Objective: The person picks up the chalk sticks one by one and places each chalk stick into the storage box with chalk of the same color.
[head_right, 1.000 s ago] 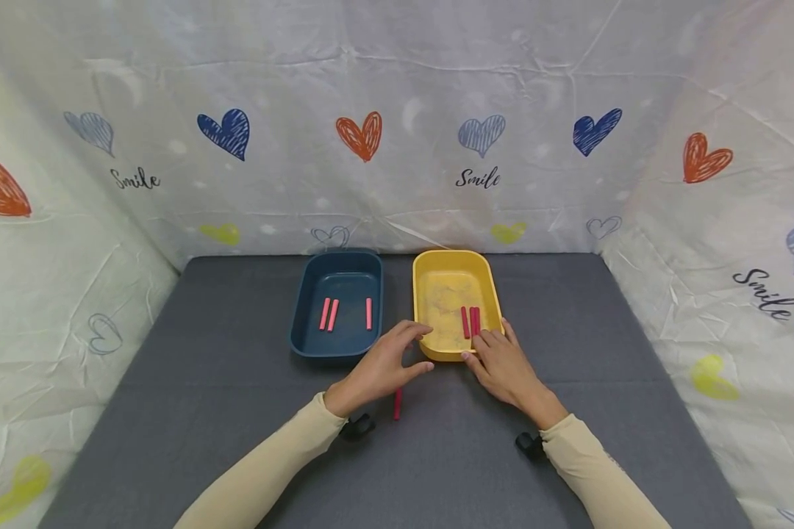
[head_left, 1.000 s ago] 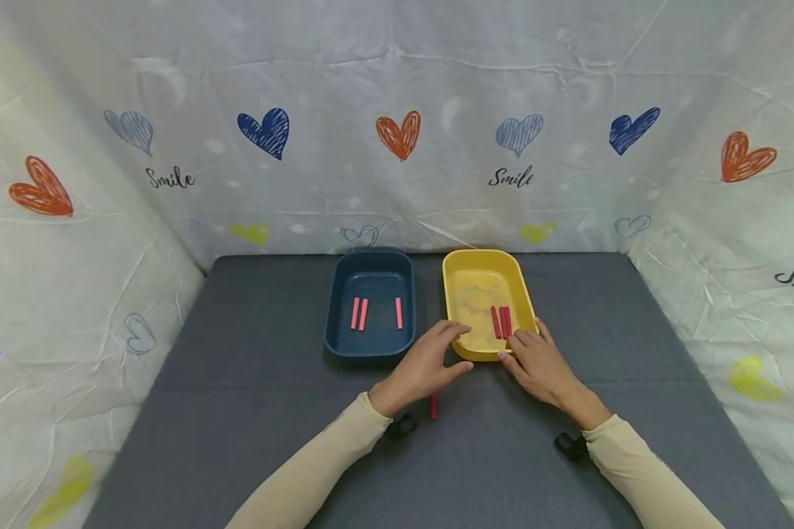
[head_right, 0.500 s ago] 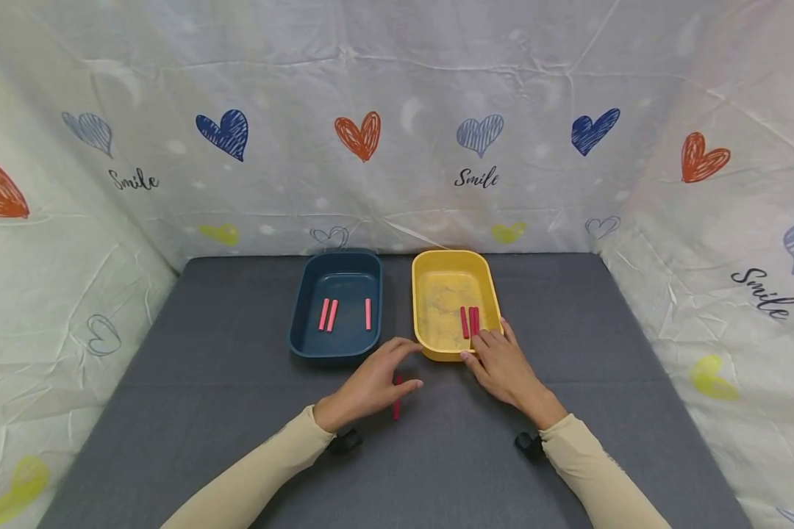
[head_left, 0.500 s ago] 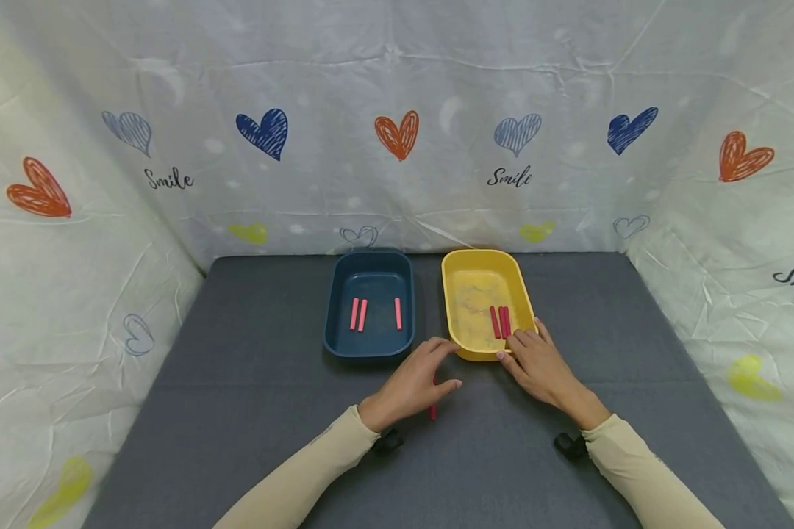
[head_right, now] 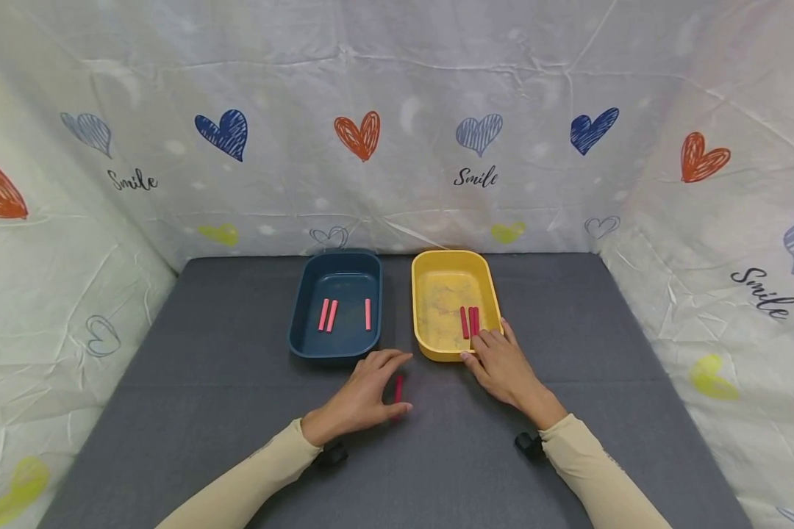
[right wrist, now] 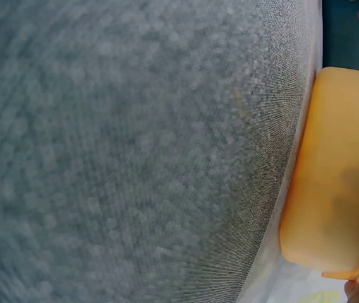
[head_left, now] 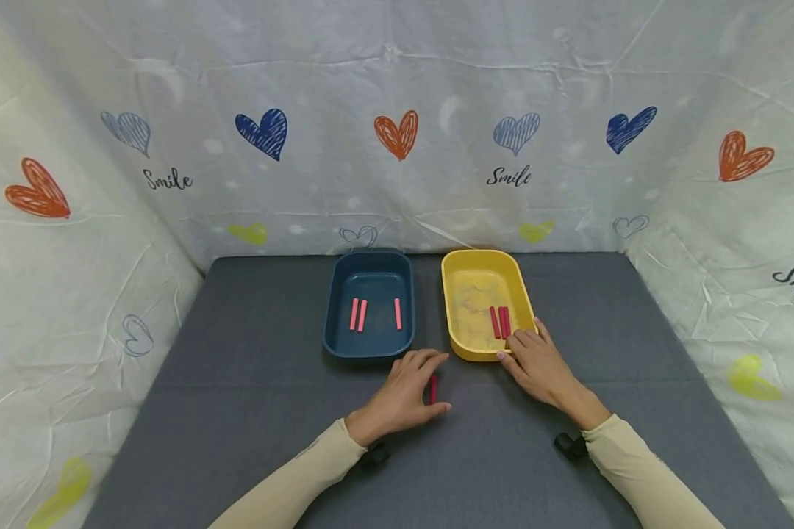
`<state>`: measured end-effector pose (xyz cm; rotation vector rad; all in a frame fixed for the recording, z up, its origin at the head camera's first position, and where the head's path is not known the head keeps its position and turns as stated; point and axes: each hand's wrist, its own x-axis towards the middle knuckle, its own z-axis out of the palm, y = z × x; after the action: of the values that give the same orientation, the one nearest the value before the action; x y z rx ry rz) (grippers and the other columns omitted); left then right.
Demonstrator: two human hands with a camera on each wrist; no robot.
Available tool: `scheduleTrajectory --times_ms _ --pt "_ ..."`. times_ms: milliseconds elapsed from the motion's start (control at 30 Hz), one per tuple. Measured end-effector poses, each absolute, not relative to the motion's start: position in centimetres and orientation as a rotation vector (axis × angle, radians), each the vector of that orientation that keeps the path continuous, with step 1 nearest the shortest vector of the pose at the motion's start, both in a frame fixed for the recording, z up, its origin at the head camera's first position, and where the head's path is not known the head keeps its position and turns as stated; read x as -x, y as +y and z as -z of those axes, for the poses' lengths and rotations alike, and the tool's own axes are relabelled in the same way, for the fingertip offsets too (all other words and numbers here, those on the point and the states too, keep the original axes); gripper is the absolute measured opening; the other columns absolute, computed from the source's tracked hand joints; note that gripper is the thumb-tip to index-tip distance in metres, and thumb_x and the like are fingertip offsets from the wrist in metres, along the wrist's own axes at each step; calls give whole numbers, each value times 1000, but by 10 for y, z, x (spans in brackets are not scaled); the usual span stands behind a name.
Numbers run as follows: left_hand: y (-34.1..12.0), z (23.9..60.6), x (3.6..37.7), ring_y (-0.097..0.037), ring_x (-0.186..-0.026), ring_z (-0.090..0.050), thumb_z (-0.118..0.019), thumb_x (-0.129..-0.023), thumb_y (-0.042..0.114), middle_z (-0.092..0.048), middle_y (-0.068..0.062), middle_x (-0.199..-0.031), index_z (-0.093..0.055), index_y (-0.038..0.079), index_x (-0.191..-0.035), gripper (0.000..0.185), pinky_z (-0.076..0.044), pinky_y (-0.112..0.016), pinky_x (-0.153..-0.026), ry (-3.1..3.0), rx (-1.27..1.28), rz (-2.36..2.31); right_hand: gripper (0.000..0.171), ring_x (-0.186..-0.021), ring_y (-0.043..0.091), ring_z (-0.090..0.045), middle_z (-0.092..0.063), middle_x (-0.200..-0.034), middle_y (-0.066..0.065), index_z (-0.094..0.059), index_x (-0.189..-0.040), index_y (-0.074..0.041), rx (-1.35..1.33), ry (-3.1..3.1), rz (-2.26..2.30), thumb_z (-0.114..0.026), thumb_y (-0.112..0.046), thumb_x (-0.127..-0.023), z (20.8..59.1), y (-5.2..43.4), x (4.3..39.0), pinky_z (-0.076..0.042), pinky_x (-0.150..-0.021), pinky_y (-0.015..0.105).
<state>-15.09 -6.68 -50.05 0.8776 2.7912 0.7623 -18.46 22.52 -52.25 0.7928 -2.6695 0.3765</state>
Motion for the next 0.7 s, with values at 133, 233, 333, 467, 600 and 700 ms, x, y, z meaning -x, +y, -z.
scheduleTrajectory --times_ms 133,233,333,467,600,700 --pt "-70 505 148 -25 -133 -38 -79 -80 45 -44 -5 -147 -39 15 -150 86 -33 -52 -110 2798 -872 -762 19 -90 26 -56 -55 -85 2 -54 -88 -16 -785 -2689 -375 -56 -31 -99 522 225 184 -23 -115 61" --pt "-73 508 146 -27 -133 -37 -80 -79 45 -41 -6 -148 -37 14 -152 90 -33 -53 -110 2805 -865 -773 19 -91 26 -55 -55 -86 2 -55 -89 -16 -774 -2716 -375 -55 -31 -100 521 225 184 -22 -116 60" --pt "-76 511 145 -28 -134 -37 -81 -78 45 -39 -7 -149 -34 13 -153 94 -32 -54 -110 2811 -853 -776 19 -90 26 -55 -55 -87 3 -55 -89 -16 -772 -2721 -374 -54 -32 -100 521 225 184 -22 -116 61" --pt "-79 513 143 -29 -134 -37 -82 -76 46 -37 -8 -149 -32 12 -154 98 -31 -56 -111 2811 -819 -769 20 -89 26 -55 -54 -86 2 -54 -88 -15 -780 -2700 -382 -54 -31 -100 522 226 185 -23 -115 62" --pt "-81 515 142 -30 -133 -37 -82 -76 47 -38 -9 -148 -31 12 -154 100 -31 -57 -112 2795 -773 -770 20 -88 26 -54 -54 -85 2 -54 -88 -16 -784 -2687 -387 -54 -31 -100 523 226 185 -23 -114 62" --pt "-83 517 142 -31 -133 -37 -83 -75 47 -38 -9 -147 -32 11 -154 100 -31 -57 -112 2780 -747 -773 20 -88 26 -54 -54 -85 2 -54 -88 -15 -782 -2689 -384 -54 -31 -100 523 226 185 -22 -115 61"
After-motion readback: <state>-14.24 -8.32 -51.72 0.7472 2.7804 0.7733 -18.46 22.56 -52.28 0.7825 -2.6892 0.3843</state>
